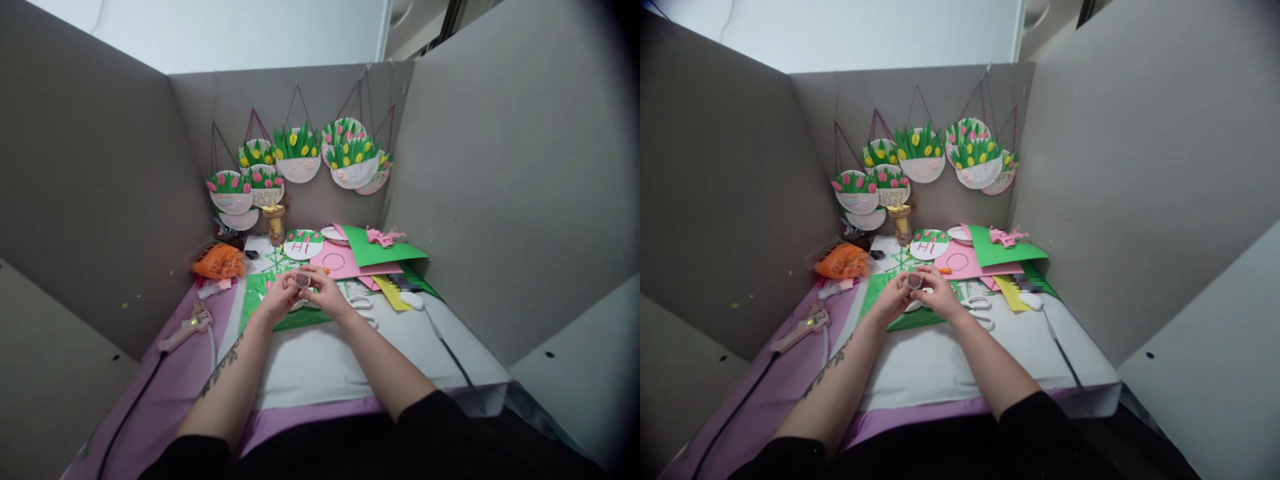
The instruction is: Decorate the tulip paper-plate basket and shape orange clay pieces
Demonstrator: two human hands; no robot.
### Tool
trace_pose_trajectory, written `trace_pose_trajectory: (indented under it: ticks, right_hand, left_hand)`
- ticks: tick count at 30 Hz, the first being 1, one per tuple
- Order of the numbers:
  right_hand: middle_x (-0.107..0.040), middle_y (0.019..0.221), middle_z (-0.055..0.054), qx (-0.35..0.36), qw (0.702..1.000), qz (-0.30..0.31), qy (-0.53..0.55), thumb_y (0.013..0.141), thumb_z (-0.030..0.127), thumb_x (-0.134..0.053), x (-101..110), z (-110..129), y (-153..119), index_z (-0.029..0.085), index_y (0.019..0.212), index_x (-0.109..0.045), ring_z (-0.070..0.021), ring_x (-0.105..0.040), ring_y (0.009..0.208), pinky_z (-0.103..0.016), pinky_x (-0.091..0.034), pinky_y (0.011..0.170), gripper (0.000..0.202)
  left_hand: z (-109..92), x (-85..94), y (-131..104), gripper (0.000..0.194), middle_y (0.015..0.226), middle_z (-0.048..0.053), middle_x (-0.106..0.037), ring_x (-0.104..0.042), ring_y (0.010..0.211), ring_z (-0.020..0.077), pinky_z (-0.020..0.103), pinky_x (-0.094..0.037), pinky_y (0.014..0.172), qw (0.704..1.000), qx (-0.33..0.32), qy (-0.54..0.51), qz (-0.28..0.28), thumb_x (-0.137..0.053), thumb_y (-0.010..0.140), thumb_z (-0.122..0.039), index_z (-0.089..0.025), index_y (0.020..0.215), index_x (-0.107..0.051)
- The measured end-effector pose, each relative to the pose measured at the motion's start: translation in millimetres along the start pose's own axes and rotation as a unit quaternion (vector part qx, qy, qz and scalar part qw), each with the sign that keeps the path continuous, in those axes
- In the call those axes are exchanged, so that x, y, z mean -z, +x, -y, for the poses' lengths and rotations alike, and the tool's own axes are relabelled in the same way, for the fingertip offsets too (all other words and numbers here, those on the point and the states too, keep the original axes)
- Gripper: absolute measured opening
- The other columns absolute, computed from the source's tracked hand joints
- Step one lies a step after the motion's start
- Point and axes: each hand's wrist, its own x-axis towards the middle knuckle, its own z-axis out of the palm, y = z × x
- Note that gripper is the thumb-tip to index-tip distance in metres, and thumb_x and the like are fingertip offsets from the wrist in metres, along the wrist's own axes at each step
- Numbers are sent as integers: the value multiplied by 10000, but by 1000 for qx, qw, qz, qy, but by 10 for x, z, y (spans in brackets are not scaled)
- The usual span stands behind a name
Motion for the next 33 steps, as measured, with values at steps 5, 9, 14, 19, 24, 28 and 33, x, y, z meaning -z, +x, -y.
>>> trace_pose_trajectory:
  ticks: [5,9,14,19,24,28,33]
  right_hand:
    - [-515,1182,-64,25,999,-19,-26,675,275,-743,13,35,-13,254,986,-701,-222,-498,1137,-357,-434,934,314]
    - [-558,1070,-61,52,996,-53,-53,671,298,-757,4,56,-30,237,860,-725,-210,-531,1046,-361,-435,910,202]
    - [-566,1082,-63,55,995,-71,-50,709,371,-726,15,57,-33,247,838,-731,-213,-536,1050,-376,-409,948,178]
    - [-399,1403,-81,21,995,91,21,667,553,-710,43,117,-19,274,1160,-641,-278,-330,1327,-406,-285,1074,571]
    - [-352,1458,-78,13,983,130,126,586,609,-737,13,144,-16,254,1054,-701,-305,-287,1358,-406,-278,1077,588]
    - [-384,1439,-63,-11,988,59,140,574,544,-778,-10,99,-15,257,945,-729,-290,-397,1286,-403,-371,1012,472]
    - [-510,1321,-82,-28,991,-35,124,618,472,-777,-1,47,6,225,813,-735,-266,-531,1132,-407,-437,933,318]
  left_hand:
    - [-27,10,-22,483,858,26,-647,-630,774,132,218,-467,672,999,25,20,26,-808,622,-304,-172,991,-525]
    - [-61,-5,-42,480,850,32,-660,-637,788,141,239,-475,711,998,31,28,55,-811,619,-285,-180,998,-536]
    - [-75,-22,-47,420,901,51,-660,-638,823,145,270,-493,772,997,23,27,62,-787,654,-312,-157,977,-568]
    - [-80,-25,-86,532,874,33,-636,-637,701,143,251,-522,607,994,45,20,98,-768,661,-381,-192,1092,-521]
    - [-107,-69,-127,526,863,27,-622,-626,597,134,251,-519,528,992,67,18,103,-755,666,-408,-202,1078,-502]
    - [-89,-63,-95,564,830,16,-618,-612,581,127,257,-515,526,994,46,1,95,-742,624,-524,-199,1029,-522]
    - [-13,-16,-45,547,876,27,-624,-622,746,150,275,-512,666,991,47,79,97,-814,593,-299,-179,1063,-561]
